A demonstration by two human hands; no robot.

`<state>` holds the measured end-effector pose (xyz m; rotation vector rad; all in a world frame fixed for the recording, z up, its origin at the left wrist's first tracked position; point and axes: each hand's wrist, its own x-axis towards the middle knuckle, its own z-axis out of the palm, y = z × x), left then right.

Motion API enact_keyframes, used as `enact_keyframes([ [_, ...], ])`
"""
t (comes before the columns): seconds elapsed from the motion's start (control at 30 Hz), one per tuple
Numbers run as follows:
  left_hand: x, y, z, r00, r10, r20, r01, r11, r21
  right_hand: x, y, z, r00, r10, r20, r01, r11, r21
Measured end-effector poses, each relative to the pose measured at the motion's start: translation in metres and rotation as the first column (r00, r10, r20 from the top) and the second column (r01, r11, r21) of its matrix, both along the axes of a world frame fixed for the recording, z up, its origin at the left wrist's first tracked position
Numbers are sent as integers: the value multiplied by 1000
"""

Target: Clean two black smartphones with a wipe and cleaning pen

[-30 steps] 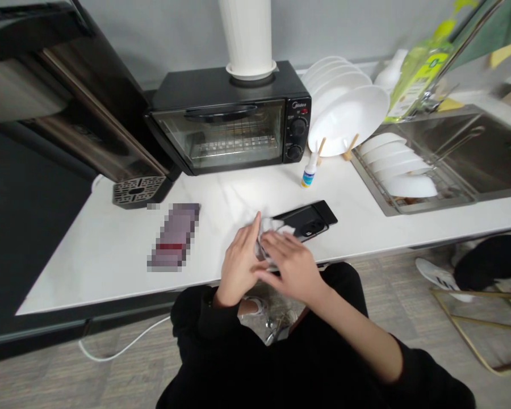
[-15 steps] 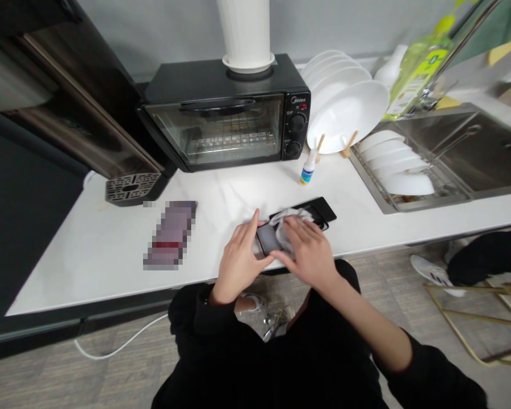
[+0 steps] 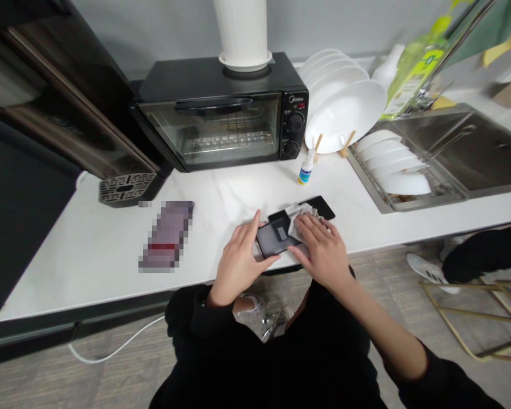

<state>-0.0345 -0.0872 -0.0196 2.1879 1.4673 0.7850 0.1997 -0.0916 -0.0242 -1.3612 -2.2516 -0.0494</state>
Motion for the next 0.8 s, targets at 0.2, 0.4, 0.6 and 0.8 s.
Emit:
enact_keyframes([
  [0.2, -8, 1, -3, 1000, -3, -5, 3, 1000, -14, -63, -23, -6, 959, 250, -133, -254, 967, -13],
  [0.4, -3, 1, 3, 1000, -16, 19, 17, 1000, -9, 18, -8, -1, 995, 85, -43, -83, 996, 26],
  [0.6, -3, 2, 0, 999, -41, 18, 41, 999, 14, -20, 3, 1, 999, 23, -46, -24, 1000, -17],
  [0.8, -8, 2, -2, 999, -22, -24, 23, 1000, 3, -53, -23, 0, 959, 269, -93, -275, 960, -53],
])
